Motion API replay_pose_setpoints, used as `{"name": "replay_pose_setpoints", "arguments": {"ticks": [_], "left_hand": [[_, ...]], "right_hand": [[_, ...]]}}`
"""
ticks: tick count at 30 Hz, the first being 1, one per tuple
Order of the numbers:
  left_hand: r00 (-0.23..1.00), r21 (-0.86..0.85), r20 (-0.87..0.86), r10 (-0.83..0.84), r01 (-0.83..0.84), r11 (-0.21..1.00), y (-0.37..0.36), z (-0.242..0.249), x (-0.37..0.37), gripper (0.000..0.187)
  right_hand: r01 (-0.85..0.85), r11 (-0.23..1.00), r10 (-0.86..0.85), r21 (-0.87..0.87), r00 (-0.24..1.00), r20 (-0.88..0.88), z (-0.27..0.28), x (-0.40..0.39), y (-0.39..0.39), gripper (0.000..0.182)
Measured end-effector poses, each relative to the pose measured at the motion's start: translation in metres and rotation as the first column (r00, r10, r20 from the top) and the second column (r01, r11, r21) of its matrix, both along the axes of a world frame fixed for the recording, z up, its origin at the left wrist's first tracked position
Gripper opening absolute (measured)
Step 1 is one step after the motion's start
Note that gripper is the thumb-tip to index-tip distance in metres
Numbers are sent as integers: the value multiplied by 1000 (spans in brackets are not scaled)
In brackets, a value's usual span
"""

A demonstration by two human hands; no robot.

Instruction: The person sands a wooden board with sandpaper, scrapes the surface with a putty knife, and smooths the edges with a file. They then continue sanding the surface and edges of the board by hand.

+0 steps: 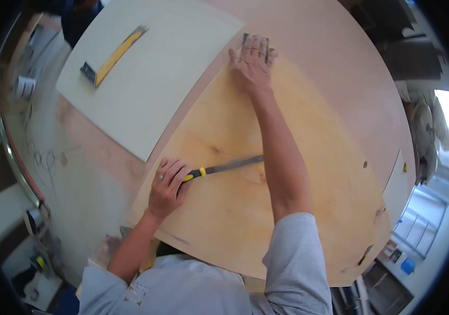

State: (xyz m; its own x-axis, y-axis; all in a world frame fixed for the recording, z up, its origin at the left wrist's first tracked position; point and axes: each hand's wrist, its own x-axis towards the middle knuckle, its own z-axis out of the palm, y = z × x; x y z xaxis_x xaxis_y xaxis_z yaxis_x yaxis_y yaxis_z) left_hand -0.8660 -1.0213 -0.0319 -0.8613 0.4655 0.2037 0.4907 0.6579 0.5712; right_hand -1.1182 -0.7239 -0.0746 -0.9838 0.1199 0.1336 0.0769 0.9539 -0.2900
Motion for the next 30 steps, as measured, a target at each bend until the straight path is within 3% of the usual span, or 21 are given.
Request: {"name": "replay_pose_setpoints", "arguments": {"ticks": [1, 4, 7, 8, 10, 13, 14, 15, 16, 19, 20, 21, 22, 25, 26, 27, 29, 30], "left_hand": [[1000, -6, -4, -1, 1, 1000, -1, 0, -3, 40], [1000, 7, -2, -2, 2, 1000, -3, -4, -5, 42], [1000, 29, -3, 13, -13, 999, -4, -9, -3, 43], [1000, 35, -7, 19, -19, 999, -5, -10, -3, 43], [1000, 43, -3, 29, -29, 999, -4, -9, -3, 43], [999, 59, -3, 34, -33, 998, -7, -10, -2, 43], [999, 69, -6, 34, -34, 997, -7, -10, -2, 43], [1000, 93, -11, 26, -24, 995, -6, -8, -4, 39], [1000, 114, -17, 21, -19, 993, -7, -7, -5, 35], [999, 114, -40, 20, -15, 993, -11, -11, -3, 37], [999, 106, -48, 15, -10, 994, -11, -14, -1, 40], [998, 118, -48, 27, -22, 993, -12, -15, 1, 40], [998, 129, -52, 40, -33, 991, -13, -16, 1, 40], [996, 152, -66, 62, -51, 987, -15, -20, 4, 39], [995, 159, -67, 69, -57, 986, -17, -20, 7, 39], [994, 161, -82, 66, -52, 986, -18, -21, 9, 40], [991, 168, -118, 60, -40, 985, -19, -19, 10, 42], [992, 202, -102, 77, -55, 978, -18, -18, 13, 41]], "right_hand": [[-1, 999, 2, 46, 1000, -25, 1, -2, -6, 80], [-310, 941, 314, 132, 949, -7, -7, 79, -40, 77], [-467, 872, 441, 150, 880, 174, 16, 89, -24, 74], [-362, 929, 348, 73, 925, 150, 9, 68, -6, 71], [-127, 984, 110, 128, 985, 132, 18, 29, 9, 72], [-153, 973, 131, 171, 983, 130, 15, 35, -13, 75], [-307, 922, 283, 237, 950, 131, 12, 60, -25, 77], [-419, 893, 402, 164, 907, 127, 16, 92, -44, 79], [-496, 865, 477, 79, 860, 182, 25, 123, -61, 79], [-671, 737, 598, 83, 705, 381, 46, 150, -63, 76], [-658, 735, 580, 162, 735, 352, 47, 135, -48, 74], [-519, 842, 459, 146, 832, 311, 38, 117, -29, 72], [-404, 868, 343, 289, 908, 238, 20, 102, -6, 70], [-209, 966, 182, 152, 968, 170, 24, 100, -21, 68], [-363, 906, 316, 220, 923, 221, 12, 115, -28, 66], [-529, 832, 486, 166, 840, 244, 28, 137, -57, 65], [-682, 722, 685, -117, 682, 254, 56, 175, -103, 62], [-723, 690, 705, -42, 657, 268, 64, 171, -102, 61]]}}
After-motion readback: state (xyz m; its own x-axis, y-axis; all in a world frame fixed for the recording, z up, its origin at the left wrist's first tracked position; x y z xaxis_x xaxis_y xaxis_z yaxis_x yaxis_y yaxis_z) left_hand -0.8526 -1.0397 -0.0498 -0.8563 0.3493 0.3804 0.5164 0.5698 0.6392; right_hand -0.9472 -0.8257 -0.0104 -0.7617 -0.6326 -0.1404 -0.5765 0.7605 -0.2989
